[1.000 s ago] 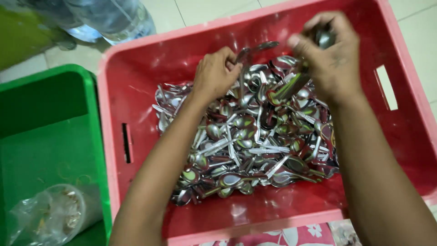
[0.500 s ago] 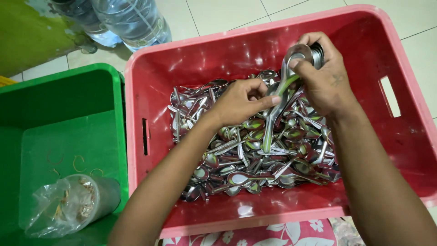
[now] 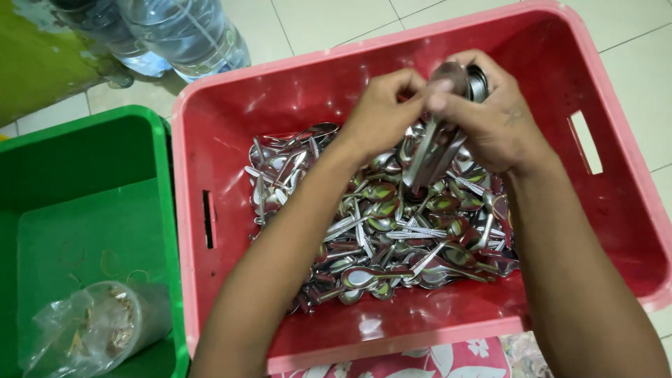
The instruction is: Bundling metal spoons together using rubber bands
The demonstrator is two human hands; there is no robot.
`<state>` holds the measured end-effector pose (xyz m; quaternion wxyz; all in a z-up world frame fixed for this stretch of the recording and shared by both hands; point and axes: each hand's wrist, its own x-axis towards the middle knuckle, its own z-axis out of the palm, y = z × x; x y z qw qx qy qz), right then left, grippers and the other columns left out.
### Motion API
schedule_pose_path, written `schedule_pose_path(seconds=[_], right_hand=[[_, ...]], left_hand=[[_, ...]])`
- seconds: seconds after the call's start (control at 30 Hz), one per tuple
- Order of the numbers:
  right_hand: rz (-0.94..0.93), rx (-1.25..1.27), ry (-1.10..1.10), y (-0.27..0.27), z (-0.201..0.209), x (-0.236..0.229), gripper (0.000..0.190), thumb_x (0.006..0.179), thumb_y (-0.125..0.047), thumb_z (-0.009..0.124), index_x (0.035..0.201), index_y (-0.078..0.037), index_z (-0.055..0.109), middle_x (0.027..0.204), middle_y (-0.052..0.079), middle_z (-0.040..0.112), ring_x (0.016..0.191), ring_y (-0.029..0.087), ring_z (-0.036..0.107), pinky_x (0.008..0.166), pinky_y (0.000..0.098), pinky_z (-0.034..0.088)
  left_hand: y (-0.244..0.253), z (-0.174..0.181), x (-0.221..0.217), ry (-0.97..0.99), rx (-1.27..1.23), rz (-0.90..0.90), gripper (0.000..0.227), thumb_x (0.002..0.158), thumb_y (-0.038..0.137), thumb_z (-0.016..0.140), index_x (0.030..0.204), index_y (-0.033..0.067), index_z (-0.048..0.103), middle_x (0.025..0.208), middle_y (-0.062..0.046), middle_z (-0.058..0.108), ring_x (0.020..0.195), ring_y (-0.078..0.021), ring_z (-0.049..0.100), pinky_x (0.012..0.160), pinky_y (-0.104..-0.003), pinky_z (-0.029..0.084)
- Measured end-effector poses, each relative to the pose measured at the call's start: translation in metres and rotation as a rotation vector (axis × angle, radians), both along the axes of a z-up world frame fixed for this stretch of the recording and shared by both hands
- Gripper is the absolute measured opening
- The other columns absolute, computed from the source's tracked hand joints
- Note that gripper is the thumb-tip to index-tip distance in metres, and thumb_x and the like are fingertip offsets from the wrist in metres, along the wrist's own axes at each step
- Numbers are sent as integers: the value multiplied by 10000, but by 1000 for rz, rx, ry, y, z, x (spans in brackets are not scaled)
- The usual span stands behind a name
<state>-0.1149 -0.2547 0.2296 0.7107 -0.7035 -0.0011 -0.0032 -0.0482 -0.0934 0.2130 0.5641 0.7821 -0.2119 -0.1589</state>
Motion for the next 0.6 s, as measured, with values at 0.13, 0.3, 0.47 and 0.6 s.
schedule_pose_path(seconds=[0.13, 0.3, 0.47, 0.6], right_hand=[[3, -2, 7, -24, -4, 0, 265, 959, -248, 696, 1129, -139, 524, 948, 20, 517, 757, 136, 536, 589, 271, 509], [-285, 262, -165, -49, -12, -3, 262, 964, 13, 498, 1200, -99, 501, 1011, 20, 579, 725, 87, 538, 684, 214, 504], [-426, 343, -159, -33, 6, -9, 340, 944, -20, 469, 1260, -130, 533, 1071, 47, 604, 882, 150, 598, 809, 284, 560], [-576, 444, -45, -21, 19, -9, 395, 898, -39, 450, 1274, -91, 560, 1112, 109, 704, 878, 254, 763, 680, 362, 671]], left_hand=[[-9, -26, 31, 251, -286, -246, 436, 869, 559, 564, 909, 136, 665, 744, 20, 600, 595, -53, 505, 500, -191, 395], [-29, -82, 58, 226, 103, 35, 692, 939, 564, 237, 1221, 98, 664, 805, 4, 663, 665, -83, 592, 595, -215, 485], [-66, -161, 54, -42, 686, 233, 449, 964, 474, 523, 1017, 78, 728, 930, -123, 758, 863, -339, 725, 816, -508, 544], [-99, -197, 63, -74, 815, 300, 494, 928, 536, 598, 918, 84, 796, 802, -107, 758, 692, -269, 724, 650, -428, 548]])
